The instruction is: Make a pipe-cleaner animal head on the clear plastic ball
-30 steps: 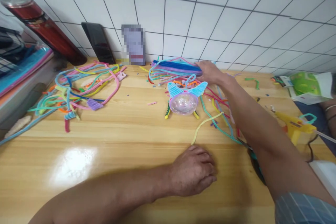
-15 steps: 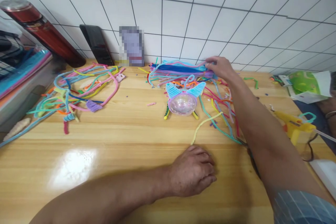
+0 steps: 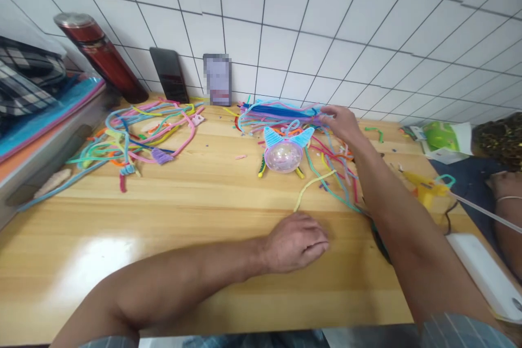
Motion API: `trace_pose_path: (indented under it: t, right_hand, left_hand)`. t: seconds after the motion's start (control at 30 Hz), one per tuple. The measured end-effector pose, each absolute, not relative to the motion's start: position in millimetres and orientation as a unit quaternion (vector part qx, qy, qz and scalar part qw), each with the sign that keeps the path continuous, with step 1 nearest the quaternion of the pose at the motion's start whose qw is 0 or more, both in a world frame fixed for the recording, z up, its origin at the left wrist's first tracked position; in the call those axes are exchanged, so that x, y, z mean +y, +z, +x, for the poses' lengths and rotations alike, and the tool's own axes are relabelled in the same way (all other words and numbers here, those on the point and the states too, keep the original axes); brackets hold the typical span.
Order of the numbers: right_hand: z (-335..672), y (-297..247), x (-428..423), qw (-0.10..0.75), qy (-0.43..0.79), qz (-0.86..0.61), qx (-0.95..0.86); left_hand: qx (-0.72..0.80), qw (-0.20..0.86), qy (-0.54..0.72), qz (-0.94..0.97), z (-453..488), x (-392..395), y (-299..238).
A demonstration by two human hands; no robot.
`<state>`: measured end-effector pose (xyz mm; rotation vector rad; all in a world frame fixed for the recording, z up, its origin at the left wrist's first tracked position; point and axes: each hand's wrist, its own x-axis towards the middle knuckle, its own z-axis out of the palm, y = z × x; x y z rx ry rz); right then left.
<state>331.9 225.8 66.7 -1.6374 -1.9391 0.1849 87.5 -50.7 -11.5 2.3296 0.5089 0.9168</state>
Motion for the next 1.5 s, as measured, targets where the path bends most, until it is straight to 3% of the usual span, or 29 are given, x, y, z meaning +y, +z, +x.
trace_pose_path:
  t: [0.17, 0.3, 0.47, 0.53, 0.7, 0.83, 1.0, 1.5]
  right_hand:
    - [332.0, 74.4, 183.7, 0.289, 0.121, -0.643, -0.699]
    - [336.2, 78.9, 151.6, 0.301, 0.146, -0.645, -0.687]
    - [344.5, 81.2, 121.3, 0.328, 0.168, -0.642, -0.672]
    - [344.9, 80.0, 114.1, 0.340, 0.180, -0.641, -0.665]
    - [342.6, 71.9, 107.7, 0.362, 0.209, -0.633, -0.652]
    - [343.1, 65.4, 112.1, 0.370, 0.214, -0.637, -0.642]
    - [339.8, 62.1, 132.3, 0.375, 0.217, -0.638, -0.637]
    - [332.7, 41.0, 229.3, 0.375, 0.097, -0.685, -0.617]
  left_hand:
    - [0.121, 0.232, 0.491, 0.831, 81.5, -53.6, 4.5]
    - [0.097, 0.193, 0.597, 0.772, 55.8, -49.4, 59.9]
    - [0.270, 0.083, 0.726, 0.627, -2.0, 21.2, 127.6]
    - [0.375, 0.075, 0.644, 0.663, -22.8, 67.2, 129.0]
    - [0.446, 0.030, 0.295, 0.844, -46.1, 151.4, 89.6]
    - [0.459, 0.027, 0.164, 0.873, -37.2, 177.9, 66.7]
    - [0.467, 0.042, 0.119, 0.875, -24.9, 210.5, 49.6]
    - [0.514, 0.076, 0.141, 0.843, -21.7, 254.3, 10.9]
